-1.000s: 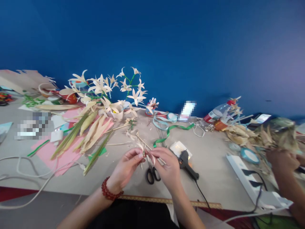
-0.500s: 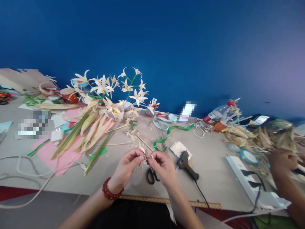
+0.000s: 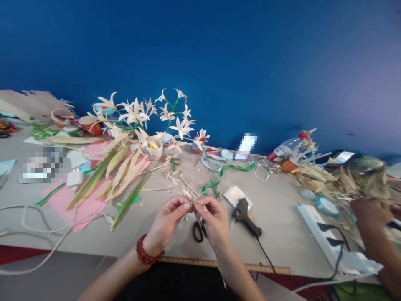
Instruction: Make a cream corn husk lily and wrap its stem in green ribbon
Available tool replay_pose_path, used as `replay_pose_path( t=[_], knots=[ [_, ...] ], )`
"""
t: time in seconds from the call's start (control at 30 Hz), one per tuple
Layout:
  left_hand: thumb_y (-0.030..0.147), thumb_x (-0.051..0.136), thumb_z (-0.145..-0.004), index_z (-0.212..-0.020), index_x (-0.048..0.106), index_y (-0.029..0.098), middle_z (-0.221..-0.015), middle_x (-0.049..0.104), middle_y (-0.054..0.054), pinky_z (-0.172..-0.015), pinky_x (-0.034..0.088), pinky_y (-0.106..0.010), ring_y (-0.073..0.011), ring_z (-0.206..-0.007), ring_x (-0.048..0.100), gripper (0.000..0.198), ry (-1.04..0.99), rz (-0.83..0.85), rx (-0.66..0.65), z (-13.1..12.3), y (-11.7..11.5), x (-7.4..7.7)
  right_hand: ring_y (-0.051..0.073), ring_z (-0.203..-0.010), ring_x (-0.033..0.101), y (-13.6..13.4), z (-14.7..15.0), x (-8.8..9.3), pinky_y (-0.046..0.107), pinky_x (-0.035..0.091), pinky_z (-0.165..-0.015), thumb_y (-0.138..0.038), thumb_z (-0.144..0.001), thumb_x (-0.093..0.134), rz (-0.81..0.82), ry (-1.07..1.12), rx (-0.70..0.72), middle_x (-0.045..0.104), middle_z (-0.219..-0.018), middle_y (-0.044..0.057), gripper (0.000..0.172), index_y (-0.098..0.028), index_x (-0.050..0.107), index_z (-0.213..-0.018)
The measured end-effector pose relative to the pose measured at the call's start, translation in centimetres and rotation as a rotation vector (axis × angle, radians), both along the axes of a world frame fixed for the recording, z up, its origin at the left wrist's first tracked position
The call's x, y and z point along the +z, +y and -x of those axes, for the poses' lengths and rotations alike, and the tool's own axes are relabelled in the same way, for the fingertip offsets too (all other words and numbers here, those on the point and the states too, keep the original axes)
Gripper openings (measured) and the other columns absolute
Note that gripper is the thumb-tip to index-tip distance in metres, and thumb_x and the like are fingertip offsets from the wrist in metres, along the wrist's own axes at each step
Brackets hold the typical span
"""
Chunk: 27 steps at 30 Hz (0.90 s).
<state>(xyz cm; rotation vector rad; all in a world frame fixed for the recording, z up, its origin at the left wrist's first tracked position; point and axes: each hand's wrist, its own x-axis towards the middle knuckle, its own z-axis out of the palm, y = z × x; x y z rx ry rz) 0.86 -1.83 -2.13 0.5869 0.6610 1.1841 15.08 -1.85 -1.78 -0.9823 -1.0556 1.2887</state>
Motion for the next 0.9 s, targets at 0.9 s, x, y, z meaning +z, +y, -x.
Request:
replay_pose_path(
  t=[0.9],
  knots=[
    [0.022,0.073,-0.079,-0.079,0.069,0.016,-0.086,0.069,-0.003,-0.081,0.047,-0.028,-0.0151,-0.08,0.061,0.007,-0.019,0.015,-0.002,-0.5,-0.3,0.1,0.01,-0.055,0.042,-0.4,0.9,-0.1,0.021,0.034,-0.053,-0.031,-0.073,0.079,0.053,0.11,-0.048,0.051,-0.064,-0.005,0.026,-0.021,0.055,-0.075]
  ],
)
